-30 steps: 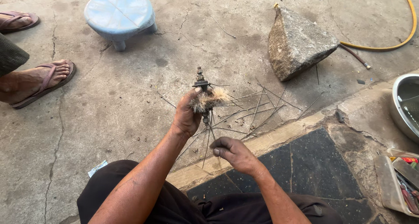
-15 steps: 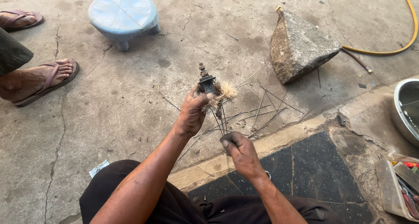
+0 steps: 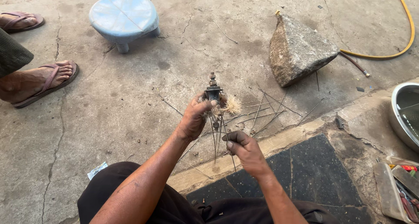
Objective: The person sits on the floor and installs multiple metal spokes into a bicycle hub, one at a time, using both hands to align and press each spoke into place. The person occasionally pauses to adjust the hub or pick up additional spokes from the floor.
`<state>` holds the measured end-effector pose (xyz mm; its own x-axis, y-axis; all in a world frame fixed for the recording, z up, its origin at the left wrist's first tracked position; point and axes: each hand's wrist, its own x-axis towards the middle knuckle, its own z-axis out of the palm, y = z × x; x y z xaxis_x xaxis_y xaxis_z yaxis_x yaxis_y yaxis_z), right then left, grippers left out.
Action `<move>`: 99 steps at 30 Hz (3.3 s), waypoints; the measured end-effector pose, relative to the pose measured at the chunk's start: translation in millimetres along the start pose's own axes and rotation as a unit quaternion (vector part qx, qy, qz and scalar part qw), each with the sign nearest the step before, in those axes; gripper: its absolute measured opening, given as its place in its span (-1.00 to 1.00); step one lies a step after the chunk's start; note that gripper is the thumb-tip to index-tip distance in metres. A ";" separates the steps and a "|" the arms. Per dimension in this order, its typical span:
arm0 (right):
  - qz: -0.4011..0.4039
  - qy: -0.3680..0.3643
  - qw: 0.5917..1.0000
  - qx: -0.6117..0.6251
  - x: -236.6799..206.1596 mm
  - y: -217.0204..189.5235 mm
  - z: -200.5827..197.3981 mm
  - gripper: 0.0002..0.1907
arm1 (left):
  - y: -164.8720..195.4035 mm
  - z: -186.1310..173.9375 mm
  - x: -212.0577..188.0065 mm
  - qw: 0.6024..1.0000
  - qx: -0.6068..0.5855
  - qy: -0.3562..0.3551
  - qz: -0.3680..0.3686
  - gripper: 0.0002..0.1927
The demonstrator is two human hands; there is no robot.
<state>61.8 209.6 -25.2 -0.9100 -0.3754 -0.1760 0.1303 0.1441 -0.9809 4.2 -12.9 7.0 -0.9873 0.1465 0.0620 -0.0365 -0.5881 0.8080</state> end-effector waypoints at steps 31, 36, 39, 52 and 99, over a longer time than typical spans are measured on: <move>-0.088 0.158 0.975 0.131 12.7 3.0 -24.6 -0.84 | -11.8 41.6 -18.7 0.911 0.381 -0.030 -0.159 -0.60; -0.161 0.152 0.972 0.080 10.6 6.7 -38.3 -0.93 | -13.7 39.4 -20.2 0.916 0.358 -0.045 -0.177 -0.58; -0.113 0.164 0.968 0.150 9.6 5.5 -40.8 -0.96 | -18.7 39.9 -19.7 0.913 0.394 -0.100 -0.037 -0.58; -0.316 0.375 0.844 0.220 -24.8 -49.2 -121.1 -0.96 | -4.8 56.8 -19.6 0.884 0.425 -0.169 -0.097 -0.62; -0.219 0.255 0.933 -0.129 -15.9 -37.2 -32.6 -0.81 | -30.5 27.7 -19.0 0.934 0.218 -0.216 -0.181 -0.24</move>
<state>58.6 240.1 16.8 -0.9315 0.0245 0.3628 -0.3367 0.3188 -0.8860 28.4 24.2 -2.5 -0.7641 0.6362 -0.1072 -0.1964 -0.0712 0.9779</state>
